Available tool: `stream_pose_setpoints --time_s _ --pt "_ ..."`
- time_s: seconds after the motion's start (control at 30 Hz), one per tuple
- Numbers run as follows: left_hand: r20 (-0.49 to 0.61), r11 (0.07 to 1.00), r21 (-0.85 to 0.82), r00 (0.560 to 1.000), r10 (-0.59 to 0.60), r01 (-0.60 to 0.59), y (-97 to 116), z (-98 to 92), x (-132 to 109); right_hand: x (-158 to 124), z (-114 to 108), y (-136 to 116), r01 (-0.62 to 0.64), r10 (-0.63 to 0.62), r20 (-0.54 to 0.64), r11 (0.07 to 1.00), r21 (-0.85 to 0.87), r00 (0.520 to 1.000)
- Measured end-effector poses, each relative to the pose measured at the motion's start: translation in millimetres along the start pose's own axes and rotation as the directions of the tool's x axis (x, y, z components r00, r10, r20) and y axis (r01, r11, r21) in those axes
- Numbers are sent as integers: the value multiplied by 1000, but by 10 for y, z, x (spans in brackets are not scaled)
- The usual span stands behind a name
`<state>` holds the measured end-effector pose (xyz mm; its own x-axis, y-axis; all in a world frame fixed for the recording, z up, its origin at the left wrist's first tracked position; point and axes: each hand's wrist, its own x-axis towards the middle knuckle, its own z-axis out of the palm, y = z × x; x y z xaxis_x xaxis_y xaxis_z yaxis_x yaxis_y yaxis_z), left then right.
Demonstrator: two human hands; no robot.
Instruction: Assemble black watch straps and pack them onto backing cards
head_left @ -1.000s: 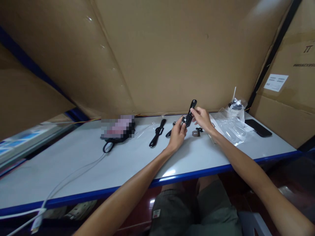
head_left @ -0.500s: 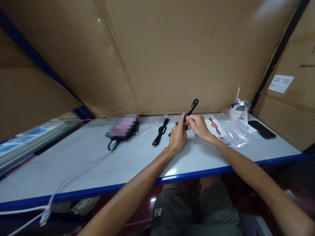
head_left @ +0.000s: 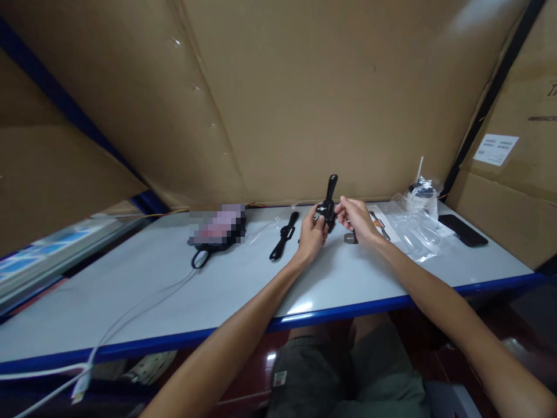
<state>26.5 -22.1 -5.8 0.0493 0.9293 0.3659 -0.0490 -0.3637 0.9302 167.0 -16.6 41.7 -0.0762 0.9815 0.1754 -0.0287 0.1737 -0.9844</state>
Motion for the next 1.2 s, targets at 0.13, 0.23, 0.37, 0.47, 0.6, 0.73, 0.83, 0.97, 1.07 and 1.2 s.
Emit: stream_pose_setpoints --time_s 0.13,0.23,0.37,0.47,0.6,0.73,0.83,0.97,1.07,1.2 --pt "50 949 -234 978 -204 210 105 -4 -10 80 -111 24 87 -95 -73 991 -102 993" --pt "61 942 -262 977 -203 212 134 0 -26 109 -134 64 63 -73 -55 983 -171 996" --pt "65 960 -228 987 -149 161 97 26 -29 94 -93 79 23 -12 69 988 -151 998" --pt "56 976 -193 994 -94 103 58 44 -27 79 -63 79 44 -27 129 990 -133 991" --pt "58 986 -158 997 -52 61 36 55 -39 83 -53 101 97 -87 63 980 -173 994" --pt "85 984 -167 995 -52 66 43 58 -56 81 -45 124 93 -79 84 979 -179 993" --pt "78 980 -185 995 -65 78 47 58 -58 62 -17 131 85 -71 108 988 -130 992" --pt "47 985 -164 998 -42 49 17 60 -45 45 1 127 82 -69 101 987 -136 993" --pt "-14 999 -51 1000 12 -12 -29 58 -36 36 -44 93 196 -243 -121 930 -310 962" --pt "-118 956 247 975 190 -157 -50 42 -54 -25 -116 27 369 -508 -27 660 -654 861"
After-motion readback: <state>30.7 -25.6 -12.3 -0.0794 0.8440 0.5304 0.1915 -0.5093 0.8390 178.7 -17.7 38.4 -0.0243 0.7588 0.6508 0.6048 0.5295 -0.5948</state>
